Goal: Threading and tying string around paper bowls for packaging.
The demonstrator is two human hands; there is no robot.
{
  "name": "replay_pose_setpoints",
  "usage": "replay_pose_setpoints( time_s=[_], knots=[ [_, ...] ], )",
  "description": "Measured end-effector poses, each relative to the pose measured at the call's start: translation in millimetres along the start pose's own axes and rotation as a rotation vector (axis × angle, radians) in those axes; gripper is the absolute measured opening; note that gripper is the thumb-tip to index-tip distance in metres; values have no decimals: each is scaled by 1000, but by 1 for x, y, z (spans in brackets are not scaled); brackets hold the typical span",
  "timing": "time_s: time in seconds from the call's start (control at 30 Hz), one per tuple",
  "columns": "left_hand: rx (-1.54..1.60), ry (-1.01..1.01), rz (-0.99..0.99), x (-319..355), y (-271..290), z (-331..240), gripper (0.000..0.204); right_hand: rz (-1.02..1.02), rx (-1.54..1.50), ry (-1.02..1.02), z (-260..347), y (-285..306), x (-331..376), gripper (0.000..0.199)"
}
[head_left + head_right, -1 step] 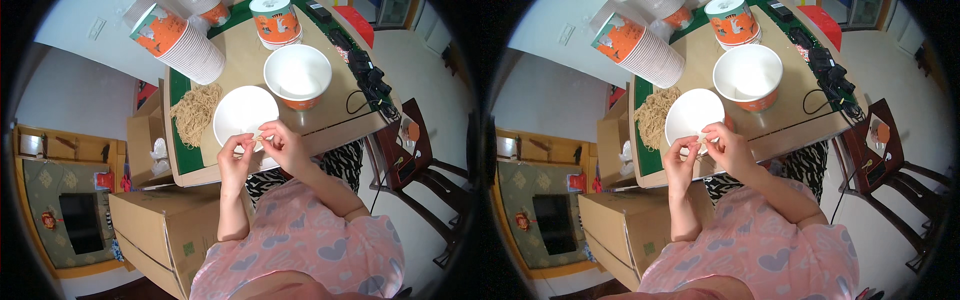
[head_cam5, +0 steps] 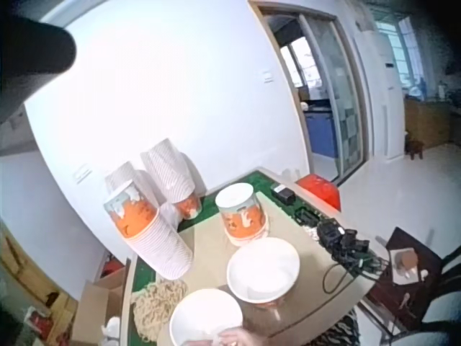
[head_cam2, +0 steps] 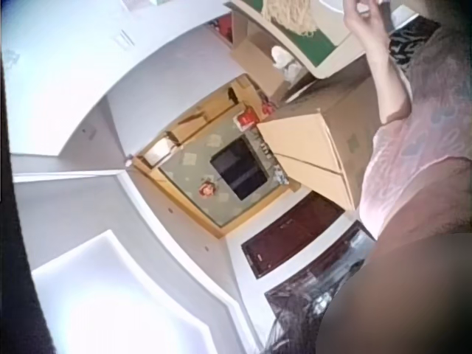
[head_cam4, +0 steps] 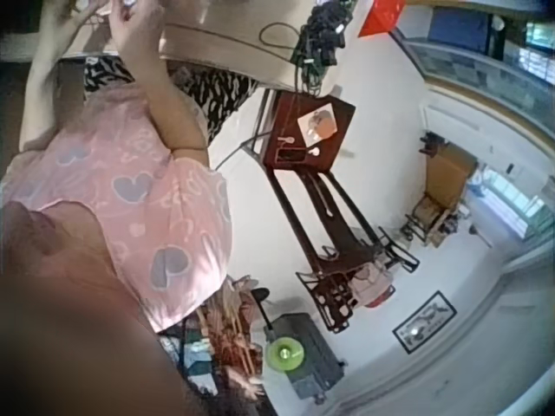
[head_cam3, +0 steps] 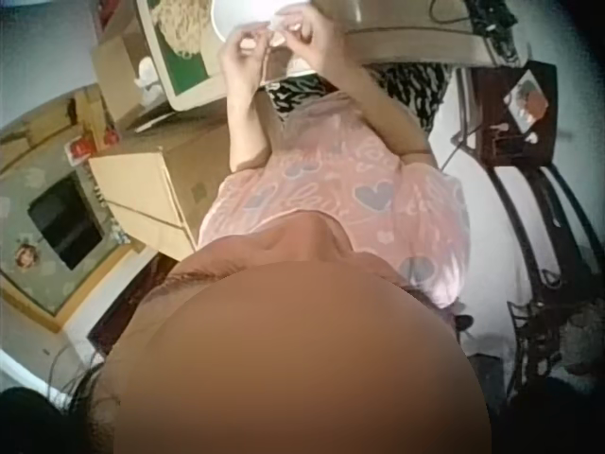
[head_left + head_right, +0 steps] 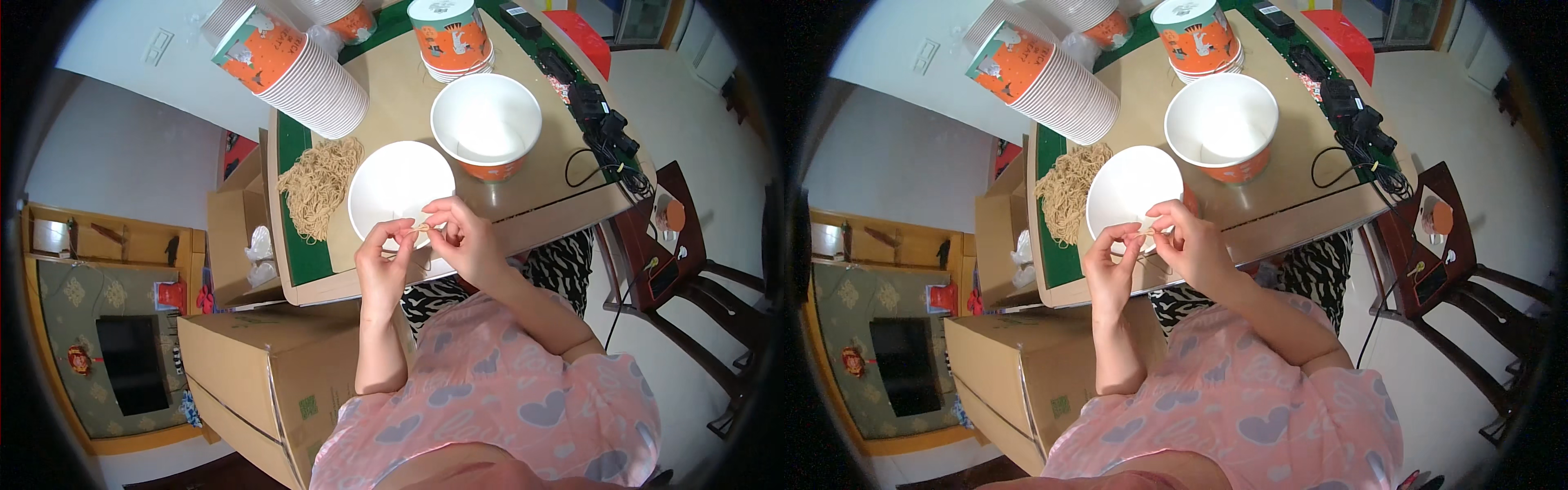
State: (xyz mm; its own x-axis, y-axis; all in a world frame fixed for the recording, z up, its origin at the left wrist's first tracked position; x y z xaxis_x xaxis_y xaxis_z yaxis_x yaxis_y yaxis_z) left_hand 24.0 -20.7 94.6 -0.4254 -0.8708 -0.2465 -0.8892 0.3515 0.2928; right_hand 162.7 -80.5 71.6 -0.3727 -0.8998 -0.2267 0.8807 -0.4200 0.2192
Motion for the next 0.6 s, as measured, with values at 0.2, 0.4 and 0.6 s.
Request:
replay_pose_setpoints(
  time_s=[0.2, 0.4, 0.6],
  knots=[
    [-24, 2, 11, -2, -1, -4, 15, 4, -19, -2, -1, 0, 0, 27],
    [9, 13, -2, -2, -5, -1, 9, -48, -17, -7, -7, -3, -1, 21],
    [-13, 0, -5, -1, -5, -3, 7, -78, 77, 55, -3, -1, 1, 13]
  ],
)
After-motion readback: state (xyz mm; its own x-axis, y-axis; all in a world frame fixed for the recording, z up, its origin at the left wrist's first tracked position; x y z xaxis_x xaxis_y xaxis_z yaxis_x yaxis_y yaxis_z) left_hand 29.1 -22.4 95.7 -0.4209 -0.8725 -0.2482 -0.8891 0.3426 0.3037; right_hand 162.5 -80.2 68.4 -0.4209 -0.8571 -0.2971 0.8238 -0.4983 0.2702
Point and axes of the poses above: each hand's wrist, its own x-axis away from the middle knuckle, its own y-axis out of the back of the hand, z = x × y, the point moved 2 cm from there along -x, towards the middle knuckle, and after that the axes turned 12 degrees about x, right-handed, at the moved point
